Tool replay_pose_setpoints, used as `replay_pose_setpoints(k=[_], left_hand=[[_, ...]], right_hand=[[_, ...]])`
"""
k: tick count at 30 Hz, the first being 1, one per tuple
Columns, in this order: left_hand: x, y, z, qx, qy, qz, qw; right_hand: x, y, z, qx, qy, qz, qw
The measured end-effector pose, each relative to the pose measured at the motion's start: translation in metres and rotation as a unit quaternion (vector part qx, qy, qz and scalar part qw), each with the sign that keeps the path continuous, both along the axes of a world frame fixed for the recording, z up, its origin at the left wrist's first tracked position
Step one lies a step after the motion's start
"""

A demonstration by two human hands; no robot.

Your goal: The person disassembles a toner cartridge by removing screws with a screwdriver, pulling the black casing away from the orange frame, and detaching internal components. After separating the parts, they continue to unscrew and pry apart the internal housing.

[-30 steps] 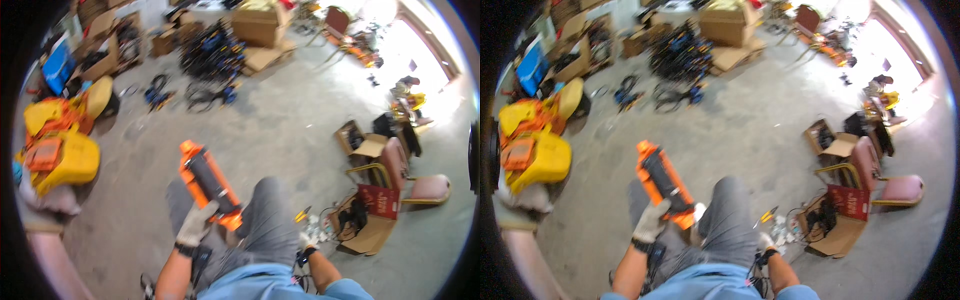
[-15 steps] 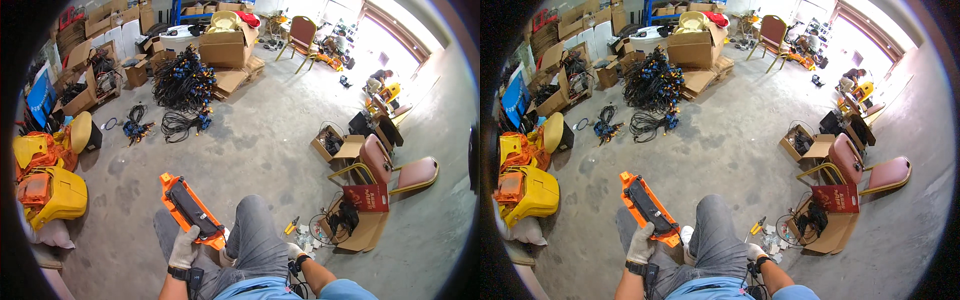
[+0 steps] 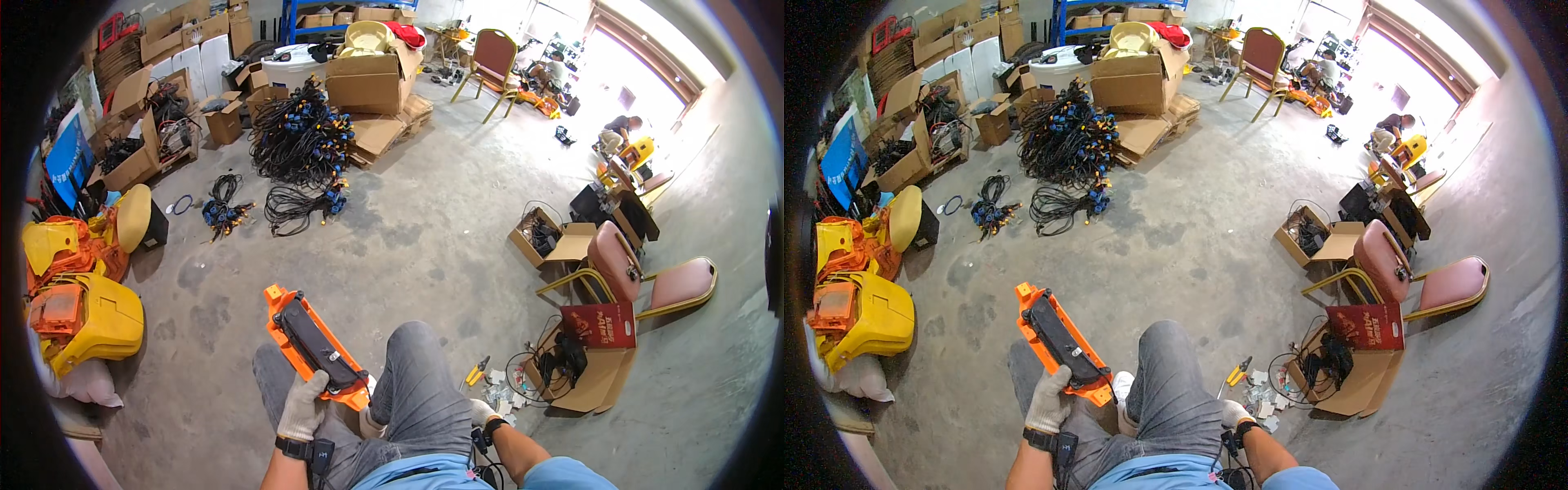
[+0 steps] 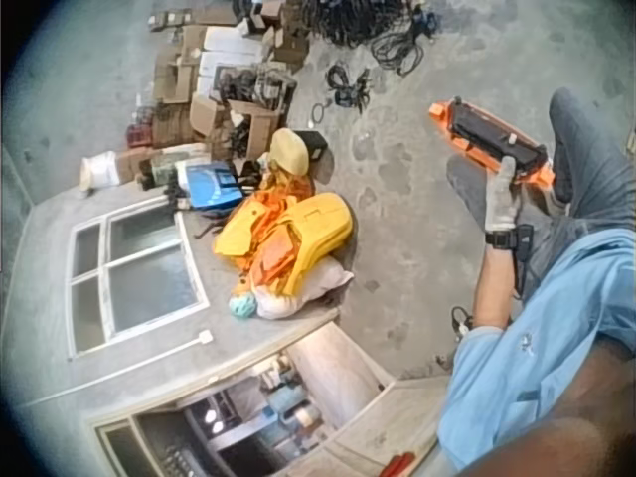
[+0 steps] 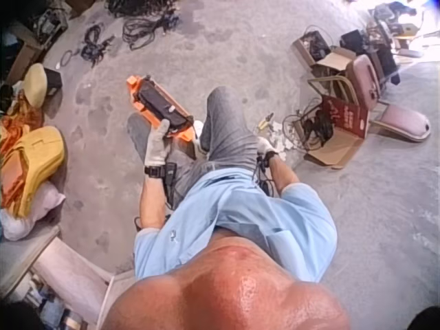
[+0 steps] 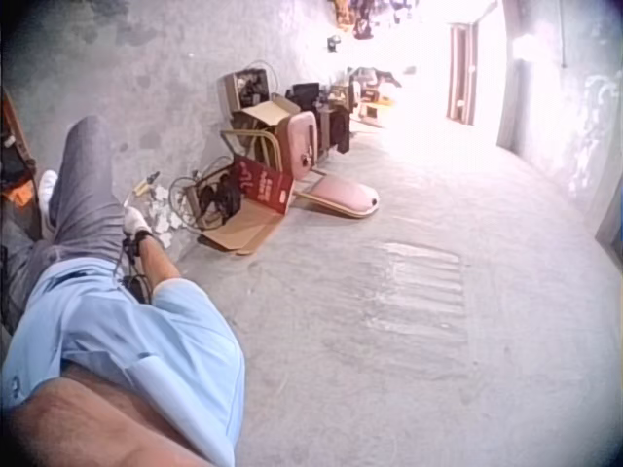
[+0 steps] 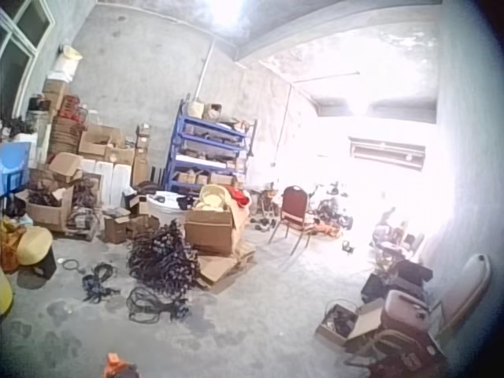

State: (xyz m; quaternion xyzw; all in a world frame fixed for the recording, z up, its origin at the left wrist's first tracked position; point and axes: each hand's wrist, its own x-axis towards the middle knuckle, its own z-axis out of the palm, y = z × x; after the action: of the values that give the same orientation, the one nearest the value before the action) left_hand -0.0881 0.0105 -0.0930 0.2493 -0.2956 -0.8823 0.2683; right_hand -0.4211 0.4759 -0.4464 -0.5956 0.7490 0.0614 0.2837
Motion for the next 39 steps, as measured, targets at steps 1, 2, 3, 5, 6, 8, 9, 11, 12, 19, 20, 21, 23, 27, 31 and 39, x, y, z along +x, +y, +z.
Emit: replay_pose_setpoints(k=[1,2,3,5,6,8,9,11,12,19,20,21,23,27,31,39], left_hand=[[0.003,0.0,0.0,-0.002,-0.004,0.004,1.0],[0.004,0.001,0.001,-0.001,-0.009,0.008,1.0],[0.004,0.001,0.0,0.0,-0.011,0.01,1.0],[0.011,0.001,-0.002,-0.002,-0.023,0.018,1.0],[0.015,0.001,-0.003,-0.002,-0.022,0.021,1.0],[0.013,0.001,-0.005,0.0,-0.016,0.016,1.0],[0.011,0.0,-0.005,0.0,-0.014,0.015,1.0],[0.01,0.0,-0.003,0.004,-0.012,0.016,1.0],[0.01,0.0,-0.002,0.006,-0.011,0.019,1.0],[0.01,0.0,-0.003,0.015,-0.019,0.016,1.0],[0.012,0.001,-0.003,0.011,-0.022,0.018,1.0],[0.014,0.001,-0.003,0.007,-0.025,0.02,0.999],[0.009,0.001,-0.002,0.006,-0.015,0.015,1.0],[0.014,0.002,-0.001,0.007,-0.016,0.026,1.0],[0.007,-0.001,-0.002,0.004,-0.004,0.015,1.0],[0.014,0.002,-0.006,-0.01,-0.021,0.015,1.0]], right_hand=[[0.002,-0.006,0.0,-0.002,-0.004,0.004,1.0],[0.003,-0.01,0.002,-0.011,-0.006,0.03,0.999],[0.003,-0.012,0.006,-0.02,-0.006,0.054,0.998],[0.017,-0.034,0.028,-0.037,-0.035,0.047,0.998],[0.022,-0.043,0.041,-0.051,-0.053,0.035,0.997],[0.021,-0.043,0.054,-0.04,-0.054,0.015,0.998],[0.022,-0.044,0.06,-0.03,-0.058,-0.003,0.998],[0.023,-0.047,0.069,-0.03,-0.06,-0.004,0.998],[0.024,-0.049,0.073,-0.03,-0.064,-0.005,0.998],[0.025,-0.049,0.079,-0.022,-0.085,-0.034,0.996],[0.026,-0.054,0.082,0.011,-0.079,-0.037,0.996],[0.028,-0.058,0.084,0.044,-0.072,-0.04,0.996],[0.023,-0.049,0.075,0.047,-0.069,-0.051,0.995],[0.03,-0.063,0.085,0.041,-0.07,-0.018,0.997],[0.021,-0.047,0.076,0.031,-0.028,0.037,0.998],[0.036,-0.078,0.12,0.109,-0.039,0.013,0.993]])
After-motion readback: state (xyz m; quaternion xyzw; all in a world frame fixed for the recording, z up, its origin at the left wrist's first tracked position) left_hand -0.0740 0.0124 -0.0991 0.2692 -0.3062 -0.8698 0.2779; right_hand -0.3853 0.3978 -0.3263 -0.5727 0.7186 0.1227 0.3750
